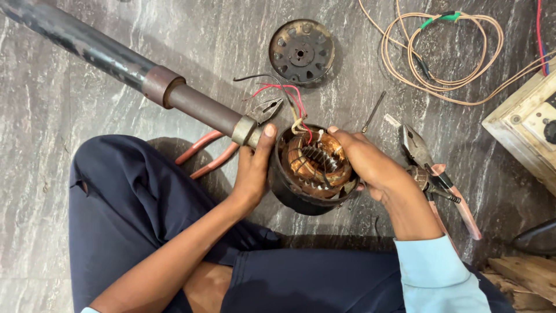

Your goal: The person sits on the floor and works on a disassembled motor, stripping and twisting wires, then connecting them to the motor's copper windings. They use pliers and a soldering iron to secure the connections.

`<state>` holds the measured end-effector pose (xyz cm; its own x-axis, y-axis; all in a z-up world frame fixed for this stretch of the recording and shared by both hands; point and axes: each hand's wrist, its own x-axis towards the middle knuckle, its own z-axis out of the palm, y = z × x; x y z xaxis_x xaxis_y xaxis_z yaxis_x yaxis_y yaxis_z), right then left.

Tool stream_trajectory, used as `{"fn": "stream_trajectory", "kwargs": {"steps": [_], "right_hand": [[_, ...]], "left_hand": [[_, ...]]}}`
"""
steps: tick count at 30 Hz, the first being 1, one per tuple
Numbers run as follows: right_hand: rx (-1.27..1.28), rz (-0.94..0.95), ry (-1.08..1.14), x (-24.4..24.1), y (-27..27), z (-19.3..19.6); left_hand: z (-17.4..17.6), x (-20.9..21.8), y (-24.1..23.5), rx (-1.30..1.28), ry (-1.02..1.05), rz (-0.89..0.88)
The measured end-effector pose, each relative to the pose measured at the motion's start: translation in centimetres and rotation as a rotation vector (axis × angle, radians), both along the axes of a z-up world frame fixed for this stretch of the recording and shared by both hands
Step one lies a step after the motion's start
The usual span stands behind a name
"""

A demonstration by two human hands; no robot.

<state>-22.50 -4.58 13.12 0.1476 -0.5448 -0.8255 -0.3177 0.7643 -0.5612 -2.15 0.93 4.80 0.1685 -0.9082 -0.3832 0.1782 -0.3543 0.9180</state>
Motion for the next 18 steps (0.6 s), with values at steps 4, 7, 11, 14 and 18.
{"fn": "stream_trajectory", "kwargs": {"steps": [4,7,11,14,18], "right_hand": [[0.027,-0.013,-0.022,-0.3,0.0,-0.4],[0.068,-0.034,-0.031,-0.6,-0.1,-0.6],[0.036,0.037,0.020,-0.8,0.2,-0.8],[0.040,0.043,-0.003,-0.7,0.4,-0.9],[0.086,-0.016,0.050,-0.5,0.5,-1.0]], "left_hand": [[0.8,-0.6,-0.2,0.003,0.168,-0.077],[1.3,-1.1,-0.3,-0.016,0.329,-0.129],[1.3,-1.5,0.2,0.033,0.429,-0.044],[1.1,-1.6,0.4,0.028,0.418,0.042],[1.3,-1.2,0.5,0.013,0.389,0.056]]}}
